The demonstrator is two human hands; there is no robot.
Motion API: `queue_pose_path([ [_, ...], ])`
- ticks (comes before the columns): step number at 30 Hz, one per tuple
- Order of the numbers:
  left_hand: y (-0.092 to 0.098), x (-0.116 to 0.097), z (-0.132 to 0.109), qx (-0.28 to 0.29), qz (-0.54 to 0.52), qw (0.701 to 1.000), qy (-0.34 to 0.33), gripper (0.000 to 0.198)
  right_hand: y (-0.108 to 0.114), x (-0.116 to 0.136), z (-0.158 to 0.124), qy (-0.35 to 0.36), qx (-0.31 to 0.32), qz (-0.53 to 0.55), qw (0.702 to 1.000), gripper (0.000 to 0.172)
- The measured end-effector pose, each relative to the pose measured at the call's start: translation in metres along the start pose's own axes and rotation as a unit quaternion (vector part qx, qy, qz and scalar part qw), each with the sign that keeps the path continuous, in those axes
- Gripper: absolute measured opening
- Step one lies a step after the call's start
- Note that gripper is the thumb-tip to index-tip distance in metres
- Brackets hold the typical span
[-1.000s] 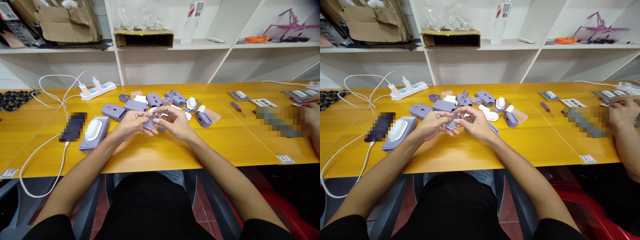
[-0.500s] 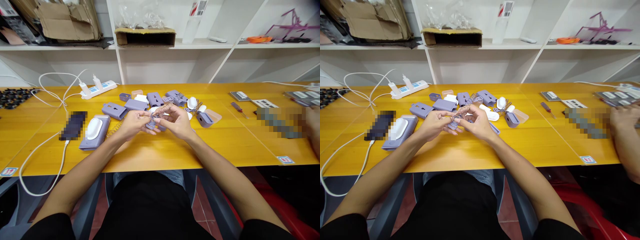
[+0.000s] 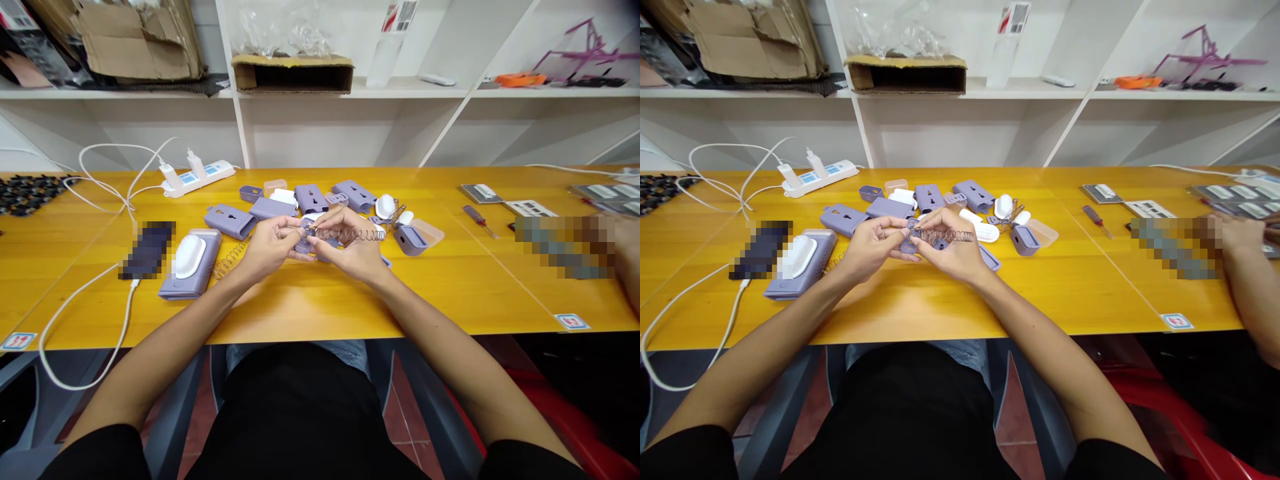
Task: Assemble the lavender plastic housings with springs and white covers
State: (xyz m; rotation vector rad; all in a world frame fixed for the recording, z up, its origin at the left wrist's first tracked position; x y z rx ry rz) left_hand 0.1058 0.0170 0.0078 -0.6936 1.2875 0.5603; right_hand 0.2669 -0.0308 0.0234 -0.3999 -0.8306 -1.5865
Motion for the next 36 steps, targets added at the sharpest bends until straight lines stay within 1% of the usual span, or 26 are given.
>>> queue_pose_path([
  [6,0.002,0.002,0.002,-0.002,0.019,1.0,-0.023,0.031,-0.001,-0.003,-0.003,0.02,0.01,-0.043,0.999,0.02],
  [12,0.001,0.004,0.003,0.021,0.036,0.998,-0.037,0.032,-0.002,0.003,-0.004,0.052,0.036,-0.089,0.994,0.02],
  [16,-0.001,0.002,0.002,0.034,0.049,0.997,-0.045,0.032,-0.002,0.005,-0.003,0.062,0.037,-0.098,0.993,0.02],
  [23,-0.003,-0.002,-0.001,0.02,0.064,0.995,-0.073,0.032,-0.001,-0.001,-0.004,0.051,0.011,-0.066,0.996,0.022],
  [30,-0.004,-0.002,-0.003,0.005,0.083,0.993,-0.078,0.036,-0.002,-0.01,-0.006,0.01,-0.008,-0.043,0.999,0.023],
  [36,0.001,0.0,-0.003,-0.021,0.089,0.993,-0.074,0.041,-0.004,-0.01,-0.006,-0.005,-0.014,-0.019,1.0,0.026],
])
Point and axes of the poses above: each hand's wrist, its own z-axis towards the middle knuckle, its own y-axis out of the back of the hand, x = y × z, the point moved 6 cm from there along z, towards the middle knuckle, and after that the axes turned 12 degrees about x, right-handed, at the moved point
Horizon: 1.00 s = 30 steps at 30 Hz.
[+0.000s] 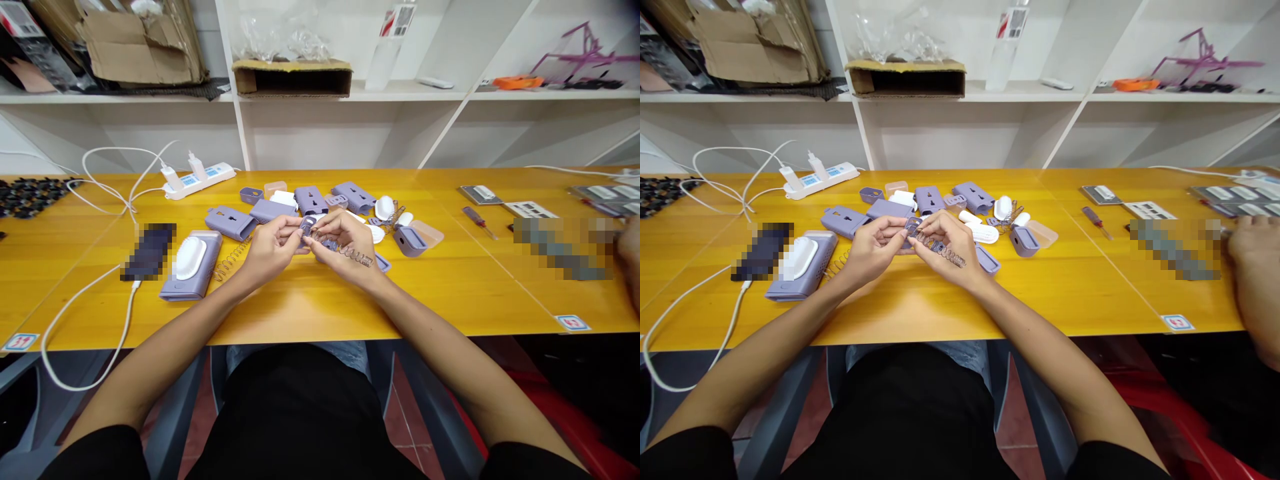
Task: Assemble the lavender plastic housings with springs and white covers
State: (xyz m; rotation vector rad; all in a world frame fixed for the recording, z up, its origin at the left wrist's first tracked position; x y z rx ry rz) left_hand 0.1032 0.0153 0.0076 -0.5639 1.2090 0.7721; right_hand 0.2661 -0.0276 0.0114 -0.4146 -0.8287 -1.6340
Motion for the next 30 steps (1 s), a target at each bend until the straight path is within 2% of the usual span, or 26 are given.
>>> queue_pose_path([
  [8,0.003,0.001,-0.001,-0.021,0.005,1.0,0.004,0.038,-0.001,0.006,0.0,0.027,0.005,-0.029,0.999,0.024],
  [20,0.005,0.003,0.001,-0.016,0.013,1.0,0.012,0.037,-0.001,0.018,0.002,0.068,0.07,-0.11,0.989,0.017],
  [24,0.005,-0.002,0.003,0.012,-0.02,0.999,0.028,0.037,0.001,0.023,0.003,0.091,0.06,-0.14,0.984,0.016],
  [30,0.008,-0.006,0.006,0.058,-0.067,0.996,0.03,0.049,0.003,0.021,0.004,0.077,0.05,-0.134,0.987,0.013],
])
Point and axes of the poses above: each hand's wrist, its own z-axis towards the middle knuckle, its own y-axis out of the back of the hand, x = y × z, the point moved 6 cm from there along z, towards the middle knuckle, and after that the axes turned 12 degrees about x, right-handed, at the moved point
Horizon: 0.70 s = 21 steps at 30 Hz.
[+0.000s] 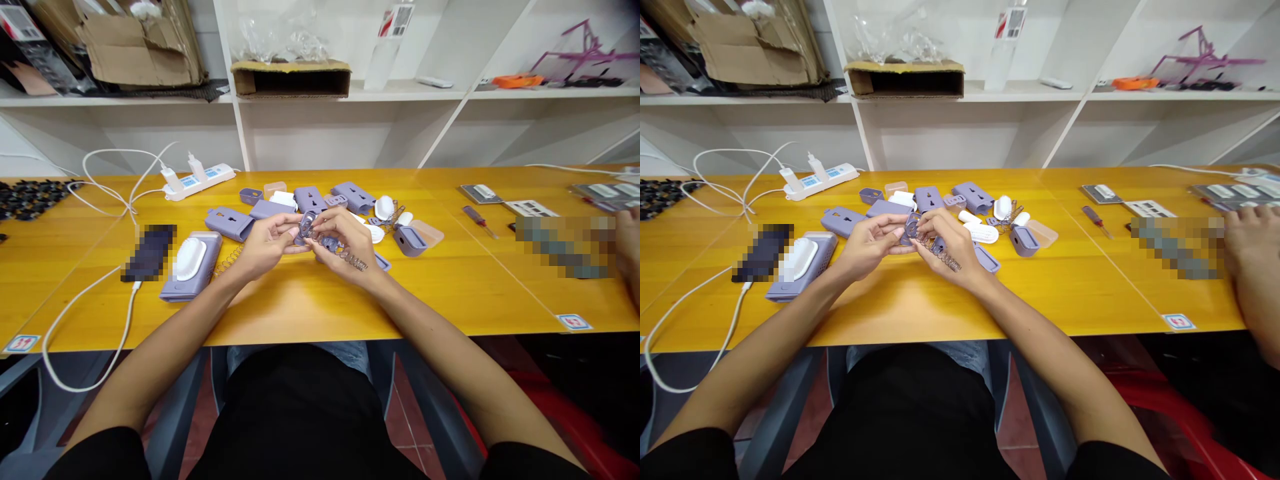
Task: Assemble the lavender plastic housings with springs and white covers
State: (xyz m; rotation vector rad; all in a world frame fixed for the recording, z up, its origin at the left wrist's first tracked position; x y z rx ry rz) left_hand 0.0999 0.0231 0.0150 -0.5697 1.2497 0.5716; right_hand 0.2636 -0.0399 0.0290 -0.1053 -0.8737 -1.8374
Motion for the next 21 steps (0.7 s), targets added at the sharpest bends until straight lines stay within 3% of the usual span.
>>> queue_pose_path([
  [12,0.008,-0.0021,0.0012,-0.022,-0.014,1.0,0.005,0.07,0.0045,0.0027,0.0001,0.006,-0.003,-0.012,1.0,0.014],
  [21,0.0058,-0.0072,-0.0001,-0.031,0.04,0.999,-0.018,0.069,0.0029,-0.005,0.001,-0.023,-0.022,0.085,0.996,0.015],
])
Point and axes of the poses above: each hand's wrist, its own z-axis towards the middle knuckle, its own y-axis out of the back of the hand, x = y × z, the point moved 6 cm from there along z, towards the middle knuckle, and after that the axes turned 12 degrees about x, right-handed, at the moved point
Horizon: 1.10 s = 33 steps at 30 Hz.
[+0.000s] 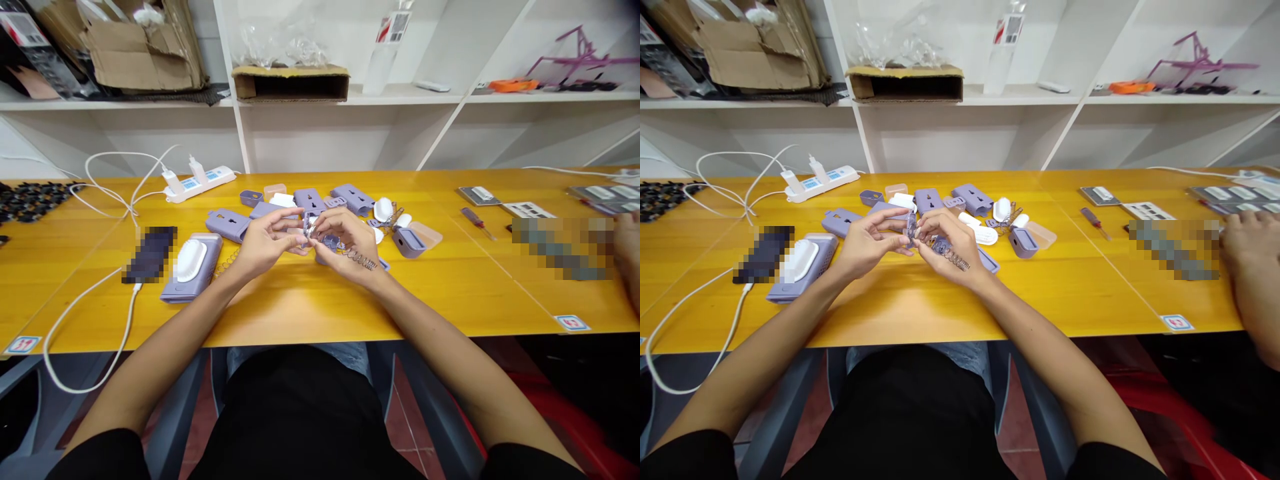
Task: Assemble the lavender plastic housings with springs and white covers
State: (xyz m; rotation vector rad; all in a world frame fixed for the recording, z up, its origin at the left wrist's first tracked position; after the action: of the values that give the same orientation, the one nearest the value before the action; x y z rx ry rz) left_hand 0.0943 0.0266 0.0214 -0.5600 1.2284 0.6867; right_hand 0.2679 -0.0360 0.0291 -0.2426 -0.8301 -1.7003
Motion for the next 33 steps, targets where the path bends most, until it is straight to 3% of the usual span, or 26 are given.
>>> queue_pose_path([
  [7,-0.001,0.0,0.0,0.012,0.039,0.999,-0.034,0.061,0.0,-0.004,0.001,-0.023,-0.02,0.09,0.995,0.023],
  [22,-0.003,0.004,0.001,0.055,0.076,0.992,-0.086,0.061,0.003,-0.011,0.003,-0.144,-0.051,0.187,0.971,0.042],
  [29,-0.003,0.0,0.001,0.058,0.112,0.984,-0.123,0.057,0.002,-0.019,0.003,-0.17,-0.061,0.239,0.954,0.041],
  [33,-0.002,-0.003,0.001,0.049,0.113,0.986,-0.108,0.056,0.003,-0.02,0.003,-0.166,-0.056,0.256,0.951,0.039],
])
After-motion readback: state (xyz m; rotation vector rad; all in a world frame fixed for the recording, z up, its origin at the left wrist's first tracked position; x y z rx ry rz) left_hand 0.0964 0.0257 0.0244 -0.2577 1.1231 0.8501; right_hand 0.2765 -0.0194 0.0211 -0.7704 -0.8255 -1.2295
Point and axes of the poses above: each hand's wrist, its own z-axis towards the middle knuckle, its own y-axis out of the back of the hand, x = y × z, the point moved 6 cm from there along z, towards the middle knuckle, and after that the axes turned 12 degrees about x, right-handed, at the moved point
